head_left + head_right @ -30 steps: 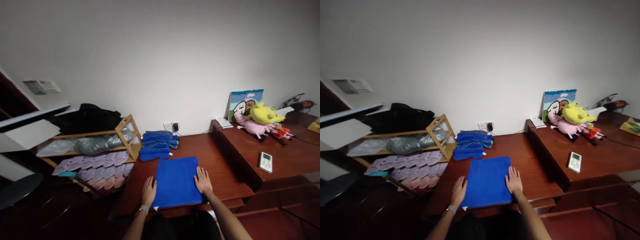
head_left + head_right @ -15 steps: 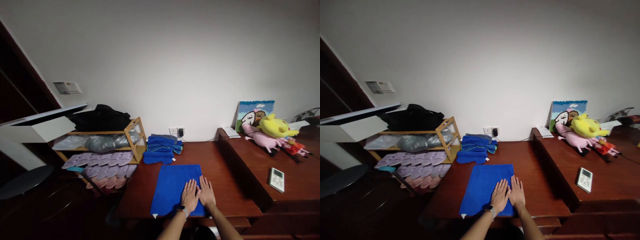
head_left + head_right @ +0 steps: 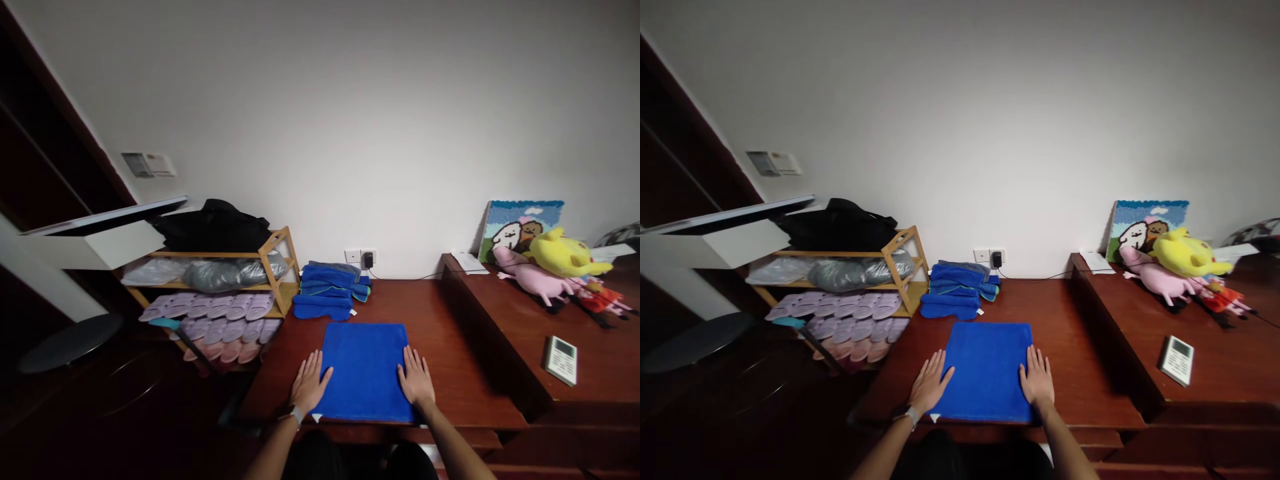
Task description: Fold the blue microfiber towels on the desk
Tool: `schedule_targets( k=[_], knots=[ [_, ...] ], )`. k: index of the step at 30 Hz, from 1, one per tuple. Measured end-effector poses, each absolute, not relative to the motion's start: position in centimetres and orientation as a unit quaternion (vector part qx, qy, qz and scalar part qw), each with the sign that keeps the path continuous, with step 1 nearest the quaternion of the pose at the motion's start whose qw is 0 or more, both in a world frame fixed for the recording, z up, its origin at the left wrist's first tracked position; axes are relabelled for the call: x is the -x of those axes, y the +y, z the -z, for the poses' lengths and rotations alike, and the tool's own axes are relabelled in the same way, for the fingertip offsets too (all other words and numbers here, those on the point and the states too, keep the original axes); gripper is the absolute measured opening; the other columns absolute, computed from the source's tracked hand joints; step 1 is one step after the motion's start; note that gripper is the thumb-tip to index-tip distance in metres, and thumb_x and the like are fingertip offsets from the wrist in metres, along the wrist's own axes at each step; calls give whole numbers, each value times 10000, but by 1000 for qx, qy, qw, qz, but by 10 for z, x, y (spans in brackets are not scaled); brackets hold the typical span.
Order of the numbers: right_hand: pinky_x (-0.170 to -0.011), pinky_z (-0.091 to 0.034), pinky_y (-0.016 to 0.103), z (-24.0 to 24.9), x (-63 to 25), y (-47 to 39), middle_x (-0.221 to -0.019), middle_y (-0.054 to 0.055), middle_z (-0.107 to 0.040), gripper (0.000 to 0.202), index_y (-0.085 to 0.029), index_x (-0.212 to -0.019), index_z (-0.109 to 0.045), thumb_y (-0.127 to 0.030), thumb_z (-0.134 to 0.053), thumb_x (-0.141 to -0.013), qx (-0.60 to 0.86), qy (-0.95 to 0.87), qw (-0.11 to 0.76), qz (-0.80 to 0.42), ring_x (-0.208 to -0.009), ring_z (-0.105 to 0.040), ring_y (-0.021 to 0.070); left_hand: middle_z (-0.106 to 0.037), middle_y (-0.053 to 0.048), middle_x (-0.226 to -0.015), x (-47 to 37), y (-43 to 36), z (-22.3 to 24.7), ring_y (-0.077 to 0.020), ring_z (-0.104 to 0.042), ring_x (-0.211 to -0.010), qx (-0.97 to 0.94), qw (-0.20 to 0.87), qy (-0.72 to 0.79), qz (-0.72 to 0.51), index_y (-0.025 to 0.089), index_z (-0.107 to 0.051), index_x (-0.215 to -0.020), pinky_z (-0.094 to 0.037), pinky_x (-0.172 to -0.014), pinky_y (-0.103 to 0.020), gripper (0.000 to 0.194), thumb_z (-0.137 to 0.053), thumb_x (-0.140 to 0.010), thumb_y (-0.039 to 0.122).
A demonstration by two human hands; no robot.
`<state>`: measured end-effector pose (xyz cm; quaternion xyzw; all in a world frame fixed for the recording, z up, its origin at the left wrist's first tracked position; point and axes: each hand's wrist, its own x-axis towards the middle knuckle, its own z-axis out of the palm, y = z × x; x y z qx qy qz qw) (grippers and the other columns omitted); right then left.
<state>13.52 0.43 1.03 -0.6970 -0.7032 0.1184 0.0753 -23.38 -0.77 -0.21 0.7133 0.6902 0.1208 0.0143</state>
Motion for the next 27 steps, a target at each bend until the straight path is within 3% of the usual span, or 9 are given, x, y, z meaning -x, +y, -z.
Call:
schedule_targets(
  k=[7, 15, 20, 27],
  knots=[
    [-1287, -59, 424, -8, -134, 6, -1708, 5, -140, 723, -133, -1634, -152, -516, -131, -1021, 698, -705, 59, -108, -1583, -90, 219, -365, -56, -1653, 258, -10, -1, -220, -312, -1538, -733, 33, 664, -141, 224, -313, -1604, -230, -1277, -460, 690, -271, -1025, 596],
    [-1287, -45, 422, -9, -135, 6, -1711, 0, -122, 708, -149, -1637, -124, -507, -107, -1027, 700, -704, 34, -116, -1584, -65, 208, -326, -60, -1669, 255, -11, -4, -228, -277, -1553, -734, 52, 666, -126, 213, -306, -1605, -196, -1281, -466, 734, -265, -1010, 640],
    [-1280, -84, 423, -7, -139, 11, -1714, -7, -120, 688, -184, -1643, -113, -494, -108, -1029, 703, -699, 60, -118, -1583, -82, 203, -321, -60, -1672, 257, -9, 2, -225, -274, -1555, -737, 45, 663, -123, 189, -300, -1606, -187, -1281, -462, 757, -237, -1009, 651],
    [-1279, -76, 413, -12, -133, 49, -1716, -1, -111, 687, -158, -1641, -128, -470, -106, -1030, 718, -683, 60, -122, -1583, -82, 202, -346, -49, -1663, 258, -8, 4, -234, -296, -1547, -742, 23, 659, -119, 220, -299, -1609, -214, -1271, -461, 726, -250, -1014, 632]
  ],
)
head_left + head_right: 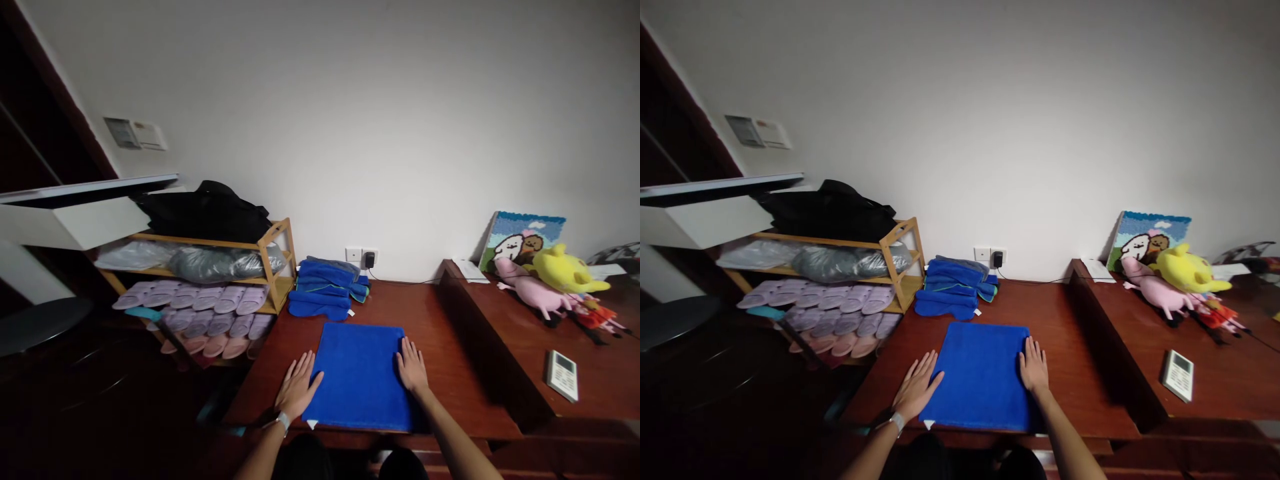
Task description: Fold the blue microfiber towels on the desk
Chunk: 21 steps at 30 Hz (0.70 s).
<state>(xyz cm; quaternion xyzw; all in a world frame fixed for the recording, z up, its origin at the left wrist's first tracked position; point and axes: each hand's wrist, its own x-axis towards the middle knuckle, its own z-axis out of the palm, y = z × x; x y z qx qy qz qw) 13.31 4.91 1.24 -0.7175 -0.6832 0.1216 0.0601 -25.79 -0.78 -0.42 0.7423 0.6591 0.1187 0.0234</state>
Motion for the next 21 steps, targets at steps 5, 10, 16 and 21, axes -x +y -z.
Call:
schedule_targets(
  k=[5, 10, 16, 21],
  knots=[
    [-1280, -20, 424, -3, -129, 62, -1715, 26, -127, 705, -136, -1638, -127, -494, -111, -1031, 724, -678, 51, -113, -1585, -68, 206, -364, -37, -1654, 259, -8, 4, -227, -316, -1539, -741, 16, 660, -119, 235, -309, -1605, -230, -1269, -459, 708, -263, -1017, 625],
    [-1277, -18, 411, -5, -129, 58, -1716, 25, -113, 709, -120, -1636, -114, -493, -100, -1033, 721, -682, 52, -110, -1585, -66, 206, -387, -44, -1645, 258, -7, 5, -229, -326, -1535, -743, 10, 656, -131, 241, -312, -1604, -245, -1266, -468, 686, -289, -1021, 601],
    [-1273, 5, 410, -9, -128, 58, -1715, 11, -101, 707, -128, -1638, -102, -492, -110, -1031, 724, -677, 55, -121, -1584, -63, 203, -418, -47, -1630, 264, -4, 5, -222, -352, -1522, -734, 37, 662, -147, 246, -360, -1584, -259, -1267, -474, 656, -310, -1023, 580],
    [-1275, 3, 419, -5, -128, 58, -1714, 17, -115, 719, -126, -1636, -110, -510, -97, -1028, 721, -678, 76, -123, -1584, -67, 205, -487, -80, -1590, 248, 3, -2, -237, -434, -1477, -701, 9, 682, -207, 213, -395, -1570, -361, -1224, -461, 613, -315, -1038, 506]
  ],
)
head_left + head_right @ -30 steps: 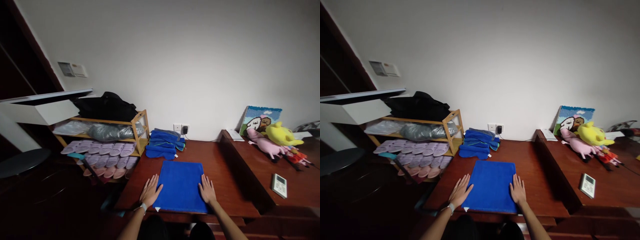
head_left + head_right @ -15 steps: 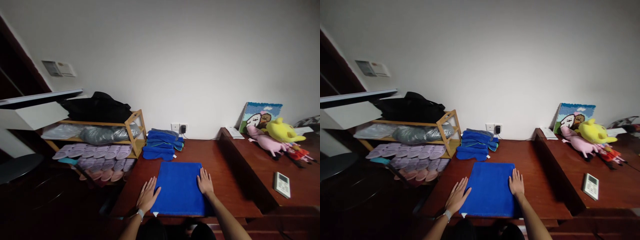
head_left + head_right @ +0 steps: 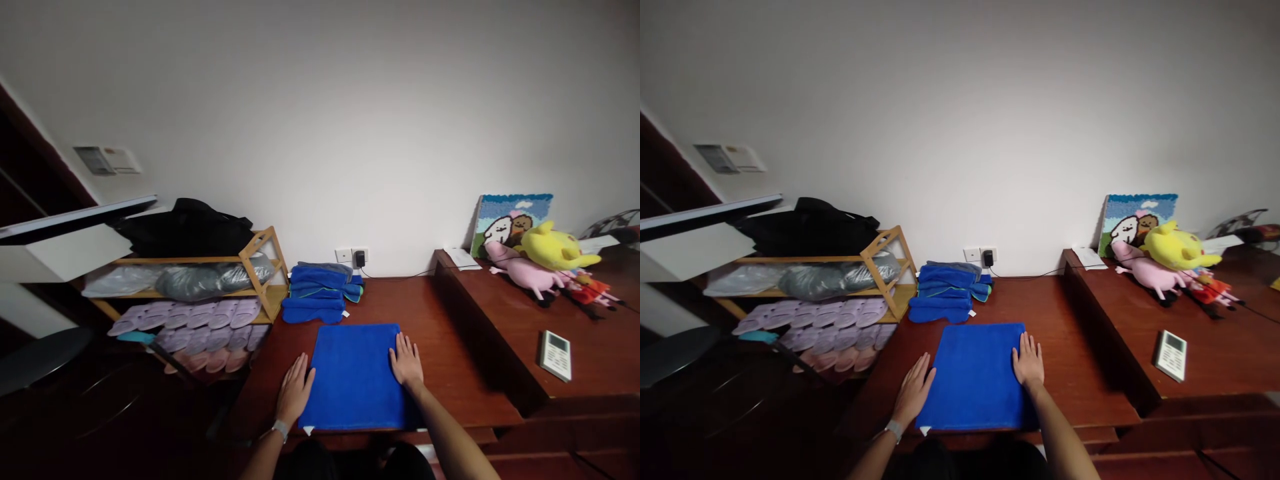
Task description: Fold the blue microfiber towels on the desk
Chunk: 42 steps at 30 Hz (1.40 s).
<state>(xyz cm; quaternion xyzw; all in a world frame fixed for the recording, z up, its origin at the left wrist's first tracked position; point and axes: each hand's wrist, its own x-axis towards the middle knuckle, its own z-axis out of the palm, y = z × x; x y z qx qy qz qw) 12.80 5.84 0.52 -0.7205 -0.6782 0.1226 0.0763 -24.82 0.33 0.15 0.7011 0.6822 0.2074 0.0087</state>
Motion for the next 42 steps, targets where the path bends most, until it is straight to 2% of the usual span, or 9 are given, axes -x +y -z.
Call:
schedule_targets(
  k=[6, 10, 15, 19, 23, 29, 33, 39, 42],
  knots=[
    [-1277, 0, 425, -3, -128, 59, -1712, 14, -124, 725, -129, -1635, -122, -522, -78, -1027, 720, -677, 82, -125, -1585, -66, 204, -411, -51, -1639, 125, 29, -19, -214, -349, -1523, -815, 7, 546, -196, 241, -325, -1600, -300, -1262, -444, 593, -285, -1059, 481],
    [-1275, -4, 419, -7, -129, 58, -1711, 11, -125, 707, -138, -1636, -124, -500, -96, -1029, 718, -682, 72, -122, -1585, -66, 204, -369, -86, -1656, 42, 51, -21, -216, -298, -1545, -837, 54, 522, -156, 188, -308, -1604, -259, -1278, -449, 652, -202, -1060, 531],
    [-1271, -6, 423, -11, -130, 57, -1714, 8, -98, 677, -148, -1636, -127, -457, -103, -1034, 712, -690, 49, -119, -1587, -30, 208, -329, -75, -1673, 4, 64, -10, -205, -251, -1562, -841, 86, 517, -133, 191, -274, -1614, -214, -1289, -449, 663, -139, -1059, 527],
    [-1273, -4, 424, -12, -129, 57, -1714, 16, -105, 686, -139, -1635, -123, -473, -106, -1036, 714, -687, 56, -122, -1587, -40, 211, -306, -76, -1681, 22, 67, -2, -203, -227, -1568, -850, 95, 503, -126, 195, -251, -1620, -194, -1292, -449, 682, -155, -1051, 558],
    [-1275, 7, 417, -13, -128, 58, -1713, 17, -121, 689, -154, -1638, -119, -491, -97, -1037, 720, -676, 75, -134, -1586, -52, 198, -261, -93, -1690, 84, 73, 1, -231, -217, -1570, -829, 87, 539, -124, 188, -235, -1624, -192, -1288, -475, 716, -209, -1038, 599],
    [-1276, 27, 408, -11, -128, 59, -1713, -3, -108, 707, -155, -1638, -120, -519, -79, -1033, 722, -674, 77, -136, -1586, -46, 188, -306, -106, -1674, 200, 78, 9, -258, -270, -1553, -771, 43, 622, -134, 193, -247, -1623, -238, -1267, -480, 735, -281, -1022, 614],
    [-1279, 9, 414, -9, -128, 58, -1714, 7, -113, 714, -137, -1636, -121, -516, -75, -1032, 721, -678, 70, -128, -1585, -54, 195, -312, -114, -1672, 234, 76, 10, -253, -284, -1548, -755, 44, 641, -133, 170, -263, -1618, -266, -1254, -450, 752, -272, -1016, 621],
    [-1278, -9, 418, -7, -128, 57, -1716, 16, -119, 701, -150, -1638, -112, -506, -95, -1035, 723, -678, 65, -113, -1585, -62, 202, -365, -137, -1647, 252, 60, 9, -260, -314, -1537, -718, 41, 679, -148, 122, -349, -1582, -270, -1254, -462, 753, -241, -1017, 608],
    [-1279, -8, 417, -4, -128, 58, -1714, 9, -119, 706, -146, -1637, -124, -510, -89, -1033, 723, -679, 64, -108, -1585, -62, 201, -458, -140, -1596, 260, 48, 10, -259, -384, -1505, -699, 5, 690, -186, 106, -450, -1527, -292, -1250, -469, 690, -227, -1035, 535]
  ],
)
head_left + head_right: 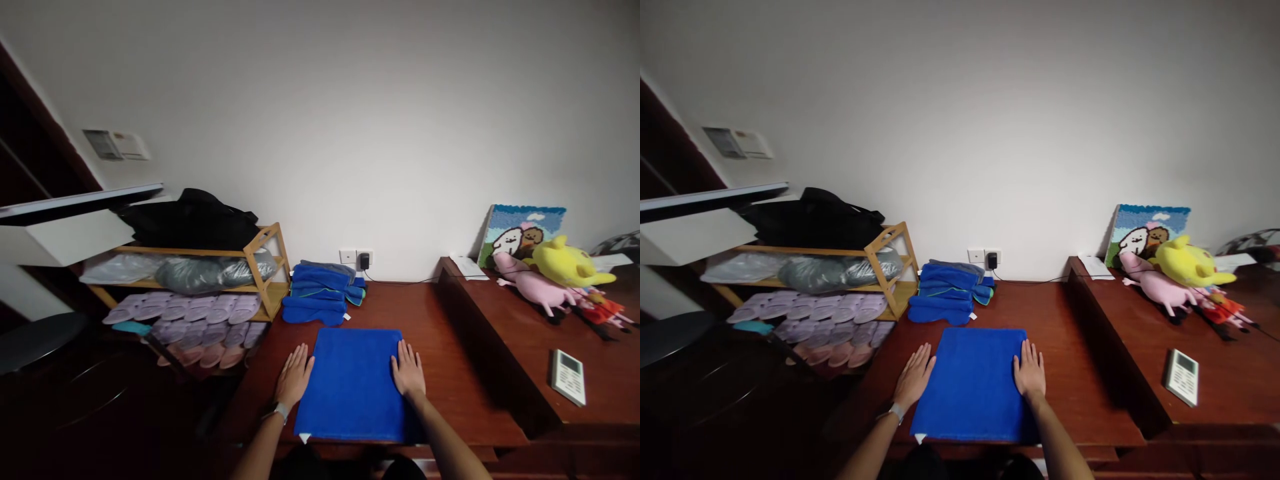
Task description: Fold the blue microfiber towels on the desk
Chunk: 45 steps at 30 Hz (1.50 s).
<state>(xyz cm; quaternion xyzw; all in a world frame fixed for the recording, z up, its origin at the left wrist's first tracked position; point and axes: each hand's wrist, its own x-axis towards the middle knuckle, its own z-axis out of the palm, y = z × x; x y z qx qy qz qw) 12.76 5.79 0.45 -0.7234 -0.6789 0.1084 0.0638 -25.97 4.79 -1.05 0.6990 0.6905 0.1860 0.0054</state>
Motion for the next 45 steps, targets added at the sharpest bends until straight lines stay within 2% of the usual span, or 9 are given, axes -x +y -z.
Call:
schedule_targets(
  k=[4, 9, 16, 20, 26, 34, 40, 45],
  knots=[
    [-1282, -12, 425, 1, -127, 60, -1715, 10, -113, 723, -142, -1638, -108, -530, -85, -1029, 724, -679, 60, -109, -1586, -57, 205, -613, -132, -1471, 261, 42, 8, -264, -521, -1413, -680, -25, 698, -222, 124, -603, -1409, -369, -1214, -456, 596, -252, -1028, 417],
    [-1283, -2, 431, 5, -131, 63, -1718, 6, -89, 728, -157, -1640, -90, -551, -69, -1028, 723, -677, 55, -126, -1586, -33, 194, -651, -101, -1435, 259, 45, 4, -272, -550, -1385, -673, -16, 696, -247, 164, -636, -1381, -398, -1197, -460, 547, -324, -988, 383],
    [-1278, -111, 427, -18, -133, 82, -1718, -6, -104, 736, -197, -1642, -116, -596, -74, -1025, 729, -656, 70, -184, -1582, -91, 198, -636, -127, -1447, 259, 46, 5, -286, -540, -1392, -674, -15, 698, -243, 133, -641, -1368, -398, -1195, -469, 557, -341, -979, 394],
    [-1280, -71, 417, -27, -128, 99, -1716, -6, -119, 720, -182, -1641, -134, -568, -102, -1034, 715, -677, 60, -165, -1584, -69, 200, -631, -145, -1448, 259, 45, 5, -289, -537, -1395, -671, -15, 702, -239, 106, -645, -1359, -399, -1196, -465, 568, -340, -981, 400],
    [-1280, -16, 425, -6, -126, 104, -1716, -14, -111, 708, -171, -1642, -101, -531, -111, -1032, 718, -684, 54, -119, -1585, -60, 201, -661, -96, -1422, 261, 45, 9, -272, -558, -1377, -669, -25, 700, -249, 174, -657, -1355, -410, -1191, -466, 534, -352, -988, 414],
    [-1278, -10, 426, -7, -127, 102, -1716, -8, -112, 714, -156, -1641, -107, -523, -80, -1029, 713, -687, 66, -123, -1585, -61, 200, -655, -96, -1431, 261, 45, 7, -271, -554, -1379, -669, -11, 698, -253, 168, -650, -1357, -410, -1196, -462, 541, -355, -988, 431],
    [-1278, 0, 427, -10, -127, 101, -1713, -8, -124, 719, -152, -1638, -130, -528, -89, -1027, 710, -688, 81, -128, -1584, -62, 200, -671, -89, -1408, 266, 40, -3, -242, -603, -1327, -667, 6, 680, -306, 195, -631, -1370, -477, -1150, -442, 531, -330, -1017, 454],
    [-1279, 9, 421, -11, -126, 101, -1712, -10, -127, 720, -156, -1638, -131, -537, -86, -1028, 709, -687, 88, -132, -1585, -60, 199, -597, -71, -1500, 202, 55, -31, -219, -507, -1421, -753, 0, 598, -275, 214, -564, -1450, -387, -1224, -426, 529, -296, -1051, 435]
  ],
)
